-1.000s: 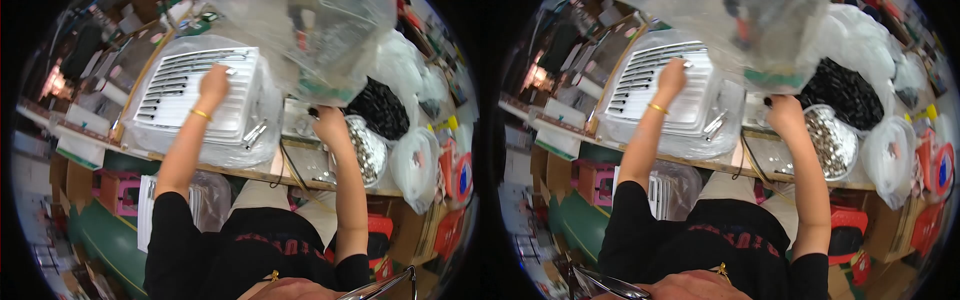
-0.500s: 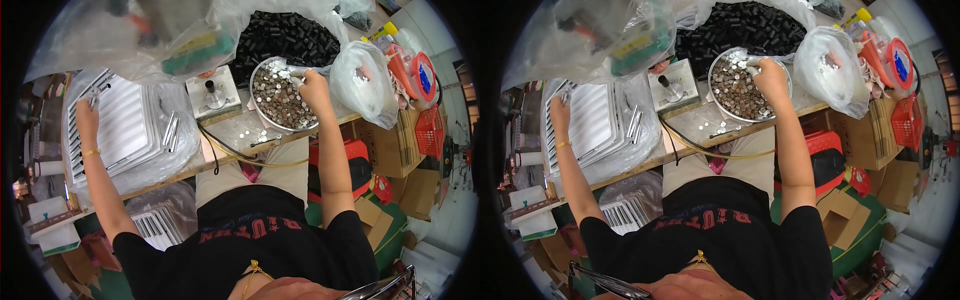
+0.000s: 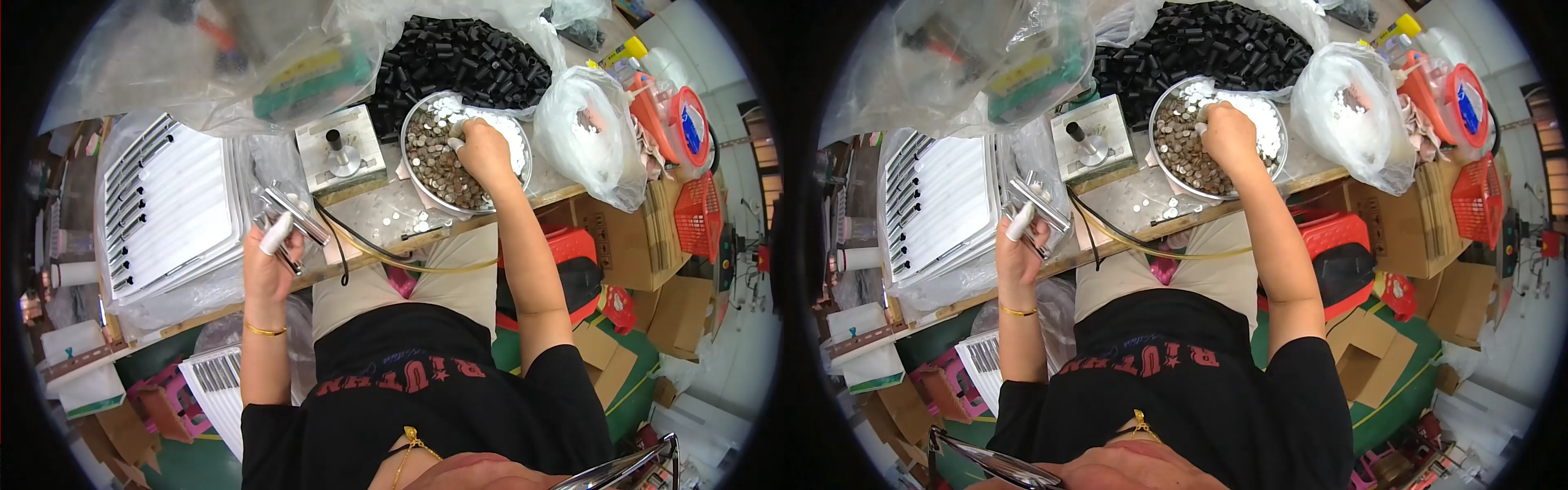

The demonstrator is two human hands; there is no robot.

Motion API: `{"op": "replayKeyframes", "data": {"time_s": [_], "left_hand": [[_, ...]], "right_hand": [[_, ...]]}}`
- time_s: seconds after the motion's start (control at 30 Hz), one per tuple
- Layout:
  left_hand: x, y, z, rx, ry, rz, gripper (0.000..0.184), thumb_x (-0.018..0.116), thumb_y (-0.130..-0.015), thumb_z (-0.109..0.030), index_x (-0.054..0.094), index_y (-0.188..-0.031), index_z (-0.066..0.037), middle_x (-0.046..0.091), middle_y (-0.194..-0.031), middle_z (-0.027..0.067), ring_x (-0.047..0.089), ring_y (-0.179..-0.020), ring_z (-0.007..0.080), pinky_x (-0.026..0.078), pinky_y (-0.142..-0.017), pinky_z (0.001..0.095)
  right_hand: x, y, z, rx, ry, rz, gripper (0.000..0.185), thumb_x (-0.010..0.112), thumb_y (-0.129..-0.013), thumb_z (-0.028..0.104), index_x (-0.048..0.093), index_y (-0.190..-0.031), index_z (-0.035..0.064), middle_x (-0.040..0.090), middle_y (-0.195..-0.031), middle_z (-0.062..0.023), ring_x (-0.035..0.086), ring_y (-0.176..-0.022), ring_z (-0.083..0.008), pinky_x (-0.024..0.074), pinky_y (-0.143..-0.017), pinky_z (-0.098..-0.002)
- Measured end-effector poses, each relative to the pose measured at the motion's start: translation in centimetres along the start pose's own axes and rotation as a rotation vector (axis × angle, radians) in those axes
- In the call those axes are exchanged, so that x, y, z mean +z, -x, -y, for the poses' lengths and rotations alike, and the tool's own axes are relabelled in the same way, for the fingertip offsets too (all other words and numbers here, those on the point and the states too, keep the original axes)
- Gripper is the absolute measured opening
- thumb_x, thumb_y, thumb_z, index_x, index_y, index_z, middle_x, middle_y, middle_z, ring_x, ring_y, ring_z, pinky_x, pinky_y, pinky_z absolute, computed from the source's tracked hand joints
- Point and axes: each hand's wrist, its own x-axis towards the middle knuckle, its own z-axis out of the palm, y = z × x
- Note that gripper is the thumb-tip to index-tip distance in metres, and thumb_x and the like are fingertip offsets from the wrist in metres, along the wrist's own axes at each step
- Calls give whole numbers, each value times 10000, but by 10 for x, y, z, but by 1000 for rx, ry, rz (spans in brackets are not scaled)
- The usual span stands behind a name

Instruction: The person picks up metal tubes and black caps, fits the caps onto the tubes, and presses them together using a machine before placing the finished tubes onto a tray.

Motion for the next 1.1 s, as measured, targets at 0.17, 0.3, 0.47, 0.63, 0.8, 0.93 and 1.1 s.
{"op": "replayKeyframes", "data": {"time_s": [0.17, 0.3, 0.47, 0.63, 0.8, 0.93, 1.1], "left_hand": [[-8, 4, 16, -61, 26, 8, 221, 589, -885, -92, 594, -1084, 5, 609, -814, 32, 492, -585, 67, 347, -458, 187], [-5, 3, 25, -79, 76, 47, 211, 594, -885, -88, 595, -1077, -1, 617, -834, 37, 523, -609, 74, 364, -453, 192], [-1, 6, 30, -87, 53, 42, 183, 605, -881, -97, 599, -1043, -12, 614, -822, 35, 529, -608, 78, 371, -452, 198], [-15, 7, 33, -98, 66, -7, 159, 609, -877, -92, 600, -1018, -19, 600, -778, 27, 525, -592, 79, 383, -456, 200], [-6, 7, 31, -107, 43, -26, 139, 612, -875, -97, 600, -991, -22, 604, -774, 30, 522, -583, 78, 377, -452, 200], [-8, 6, 35, -108, 52, 64, 179, 602, -881, -101, 596, -1035, -10, 614, -813, 41, 528, -610, 79, 374, -460, 201], [-8, 5, 38, -127, 47, 63, 201, 585, -891, -106, 584, -1063, -3, 633, -877, 62, 536, -640, 84, 372, -473, 206]], "right_hand": [[-5, -2, -4, -31, -58, 55, 170, 682, -766, 188, 696, -886, 68, 641, -895, -170, 620, -854, -330, 477, -770, -408], [-3, -5, -2, -31, -33, 23, 170, 690, -760, 180, 691, -880, 59, 647, -894, -176, 621, -858, -332, 476, -773, -405], [0, -8, -8, -28, -33, 59, 181, 694, -759, 181, 689, -887, 53, 653, -896, -179, 616, -866, -340, 470, -778, -409], [-14, -13, -17, 121, -312, 90, 170, 714, -766, 142, 686, -893, 32, 652, -748, -111, 611, -668, -183, 477, -644, -308], [-20, -28, -25, 72, -445, 245, 193, 696, -763, 115, 699, -940, 38, 669, -721, -124, 638, -668, -166, 497, -655, -310], [-19, -51, -28, 142, -372, 187, 231, 685, -758, 113, 708, -982, 57, 677, -761, -147, 643, -688, -188, 501, -685, -308], [-4, -70, -32, 84, -158, 254, 185, 690, -766, 98, 715, -941, 42, 664, -711, -90, 600, -596, -144, 477, -583, -299]]}}
